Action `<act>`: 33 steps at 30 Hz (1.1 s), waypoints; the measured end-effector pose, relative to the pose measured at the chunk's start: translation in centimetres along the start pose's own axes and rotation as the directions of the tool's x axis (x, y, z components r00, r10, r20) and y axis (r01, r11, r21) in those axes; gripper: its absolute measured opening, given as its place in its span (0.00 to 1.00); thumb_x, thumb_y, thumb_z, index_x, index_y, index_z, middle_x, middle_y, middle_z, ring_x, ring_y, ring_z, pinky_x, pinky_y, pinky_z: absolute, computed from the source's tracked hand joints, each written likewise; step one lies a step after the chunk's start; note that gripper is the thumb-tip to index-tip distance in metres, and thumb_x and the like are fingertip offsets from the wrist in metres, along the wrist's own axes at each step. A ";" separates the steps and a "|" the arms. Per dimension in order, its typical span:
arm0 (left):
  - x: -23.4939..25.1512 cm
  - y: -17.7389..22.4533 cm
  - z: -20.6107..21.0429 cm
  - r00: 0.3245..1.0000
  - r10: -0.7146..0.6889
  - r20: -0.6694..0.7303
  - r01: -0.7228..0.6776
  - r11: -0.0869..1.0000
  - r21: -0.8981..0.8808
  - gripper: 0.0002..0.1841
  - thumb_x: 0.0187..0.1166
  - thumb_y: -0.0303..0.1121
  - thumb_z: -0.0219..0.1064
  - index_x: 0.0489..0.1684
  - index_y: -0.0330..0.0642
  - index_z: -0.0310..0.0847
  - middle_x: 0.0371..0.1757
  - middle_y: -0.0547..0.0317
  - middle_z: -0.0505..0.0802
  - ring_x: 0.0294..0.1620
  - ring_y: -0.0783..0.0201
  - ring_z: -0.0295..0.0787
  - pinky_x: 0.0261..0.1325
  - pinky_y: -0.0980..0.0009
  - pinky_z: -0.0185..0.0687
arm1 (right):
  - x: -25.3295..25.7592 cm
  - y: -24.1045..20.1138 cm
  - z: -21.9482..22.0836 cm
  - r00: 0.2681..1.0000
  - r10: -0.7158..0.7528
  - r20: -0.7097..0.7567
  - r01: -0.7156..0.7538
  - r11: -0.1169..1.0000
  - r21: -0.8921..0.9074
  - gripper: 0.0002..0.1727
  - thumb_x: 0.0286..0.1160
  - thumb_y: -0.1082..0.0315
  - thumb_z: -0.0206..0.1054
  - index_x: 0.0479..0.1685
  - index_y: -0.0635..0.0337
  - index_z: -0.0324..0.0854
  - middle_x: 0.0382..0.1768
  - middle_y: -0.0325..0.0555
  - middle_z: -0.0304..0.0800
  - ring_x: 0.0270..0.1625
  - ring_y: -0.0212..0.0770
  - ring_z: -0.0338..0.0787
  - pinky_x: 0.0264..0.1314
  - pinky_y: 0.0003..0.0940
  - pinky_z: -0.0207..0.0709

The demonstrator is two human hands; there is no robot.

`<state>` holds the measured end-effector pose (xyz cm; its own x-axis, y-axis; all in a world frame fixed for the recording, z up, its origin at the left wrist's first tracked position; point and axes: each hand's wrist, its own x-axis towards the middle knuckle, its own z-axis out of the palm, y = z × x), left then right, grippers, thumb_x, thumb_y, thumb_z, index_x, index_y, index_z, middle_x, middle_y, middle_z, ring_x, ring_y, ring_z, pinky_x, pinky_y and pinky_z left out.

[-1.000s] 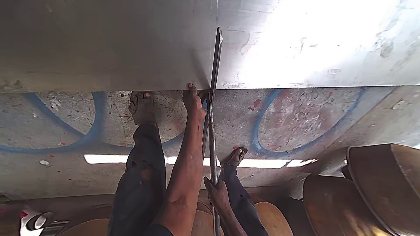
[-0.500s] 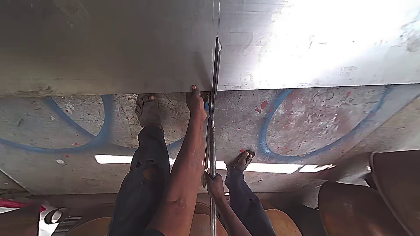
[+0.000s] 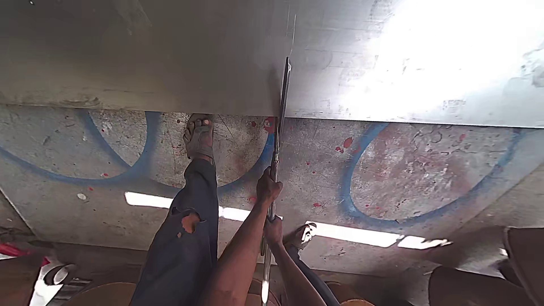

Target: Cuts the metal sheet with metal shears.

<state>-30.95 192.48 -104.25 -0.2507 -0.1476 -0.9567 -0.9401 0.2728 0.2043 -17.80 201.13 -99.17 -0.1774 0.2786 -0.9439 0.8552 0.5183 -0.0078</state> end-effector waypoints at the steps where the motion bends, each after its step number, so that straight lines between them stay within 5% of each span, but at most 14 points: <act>1: 0.1 -0.4 0.3 1.000 -0.006 -0.012 0.007 0.999 0.037 0.36 0.64 0.38 0.72 0.80 0.52 0.73 0.51 0.49 0.94 0.53 0.52 0.92 0.57 0.46 0.86 | 0.6 0.9 0.5 1.000 -0.021 -0.006 0.021 1.000 0.016 0.20 0.78 0.52 0.69 0.23 0.57 0.81 0.16 0.44 0.77 0.20 0.45 0.78 0.26 0.51 0.73; 4: 2.6 -1.7 0.0 0.996 0.085 0.013 -0.083 0.988 -0.132 0.39 0.63 0.34 0.75 0.82 0.49 0.67 0.54 0.45 0.92 0.54 0.50 0.91 0.58 0.46 0.86 | 2.9 0.4 2.3 0.994 -0.107 -0.009 0.107 0.989 0.103 0.19 0.77 0.56 0.70 0.21 0.57 0.80 0.14 0.43 0.75 0.17 0.43 0.76 0.23 0.48 0.72; 8: 1.8 -3.5 1.3 0.986 0.160 0.053 -0.130 0.922 -0.366 0.43 0.56 0.32 0.80 0.79 0.44 0.65 0.55 0.44 0.90 0.55 0.53 0.90 0.59 0.49 0.87 | 1.0 1.1 1.2 0.998 -0.052 0.024 0.048 0.987 0.152 0.19 0.77 0.58 0.71 0.20 0.58 0.78 0.12 0.42 0.71 0.14 0.41 0.71 0.19 0.45 0.68; 33: 1.7 -3.0 -0.7 0.982 0.135 0.133 -0.117 0.984 -0.135 0.42 0.58 0.38 0.77 0.80 0.44 0.64 0.52 0.45 0.91 0.52 0.52 0.91 0.57 0.47 0.87 | 1.5 1.9 2.4 0.997 0.012 0.079 -0.031 0.971 0.235 0.19 0.77 0.57 0.71 0.21 0.58 0.77 0.10 0.41 0.70 0.11 0.39 0.70 0.15 0.40 0.67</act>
<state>-28.68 190.70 -106.35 -0.3421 0.0183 -0.9395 -0.9270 0.1573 0.3406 -15.25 200.62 -101.41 -0.1277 0.2198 -0.9672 0.9507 0.3048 -0.0562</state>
